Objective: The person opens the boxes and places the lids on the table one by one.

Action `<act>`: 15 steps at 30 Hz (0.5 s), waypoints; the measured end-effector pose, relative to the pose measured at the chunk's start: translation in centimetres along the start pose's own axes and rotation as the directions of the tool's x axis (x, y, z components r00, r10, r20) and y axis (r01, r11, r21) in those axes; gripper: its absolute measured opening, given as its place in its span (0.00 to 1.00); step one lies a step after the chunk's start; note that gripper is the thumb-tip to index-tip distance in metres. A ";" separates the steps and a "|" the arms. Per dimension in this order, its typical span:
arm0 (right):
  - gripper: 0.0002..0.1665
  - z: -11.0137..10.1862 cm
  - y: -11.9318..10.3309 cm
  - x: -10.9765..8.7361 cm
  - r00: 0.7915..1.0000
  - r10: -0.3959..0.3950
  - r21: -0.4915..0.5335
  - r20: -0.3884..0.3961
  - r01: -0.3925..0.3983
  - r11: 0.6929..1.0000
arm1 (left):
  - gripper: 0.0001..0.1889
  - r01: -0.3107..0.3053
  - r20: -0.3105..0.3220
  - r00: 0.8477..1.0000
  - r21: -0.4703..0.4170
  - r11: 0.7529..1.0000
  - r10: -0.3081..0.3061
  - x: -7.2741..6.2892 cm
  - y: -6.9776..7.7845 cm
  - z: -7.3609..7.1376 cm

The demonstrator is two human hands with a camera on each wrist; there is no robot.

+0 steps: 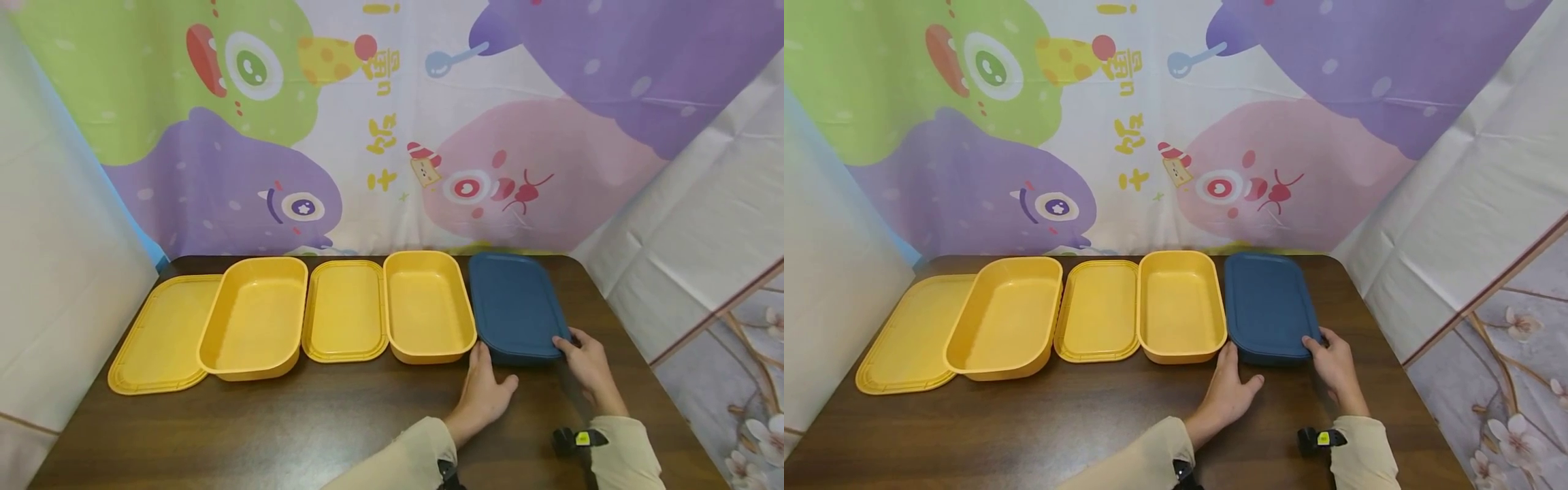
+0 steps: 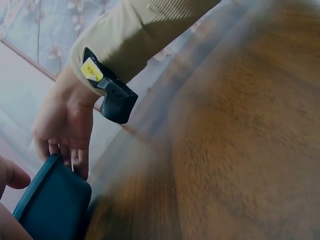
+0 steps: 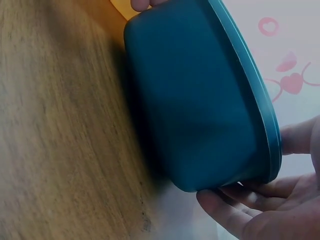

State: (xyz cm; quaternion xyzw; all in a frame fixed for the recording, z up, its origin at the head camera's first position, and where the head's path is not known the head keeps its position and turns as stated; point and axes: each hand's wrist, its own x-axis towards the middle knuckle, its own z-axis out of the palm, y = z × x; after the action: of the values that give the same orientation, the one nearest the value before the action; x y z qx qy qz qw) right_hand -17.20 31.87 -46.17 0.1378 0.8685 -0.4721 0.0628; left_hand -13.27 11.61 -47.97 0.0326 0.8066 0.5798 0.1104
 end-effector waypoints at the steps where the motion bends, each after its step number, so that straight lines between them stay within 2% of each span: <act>1: 0.40 0.0 0.0 0.1 1.000 -0.003 -0.004 -0.003 0.003 1.000 | 0.42 0.003 0.002 1.000 -0.001 1.000 -0.003 -0.1 0.0 0.0; 7: 0.37 0.0 0.0 0.5 0.999 -0.025 -0.022 -0.027 0.024 0.999 | 0.41 -0.005 -0.012 1.000 0.019 1.000 0.005 -0.4 -0.2 0.1; 15: 0.34 -0.1 0.0 1.1 0.998 -0.058 0.023 -0.028 0.059 0.998 | 0.40 -0.033 -0.017 0.999 0.039 0.999 0.034 -0.6 -0.2 0.1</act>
State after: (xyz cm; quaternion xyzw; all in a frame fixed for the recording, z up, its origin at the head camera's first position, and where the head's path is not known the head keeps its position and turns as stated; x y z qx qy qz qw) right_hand -18.23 32.14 -46.33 0.1195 0.8671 -0.4823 0.0356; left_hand -12.64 11.52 -48.11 0.0430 0.8179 0.5662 0.0929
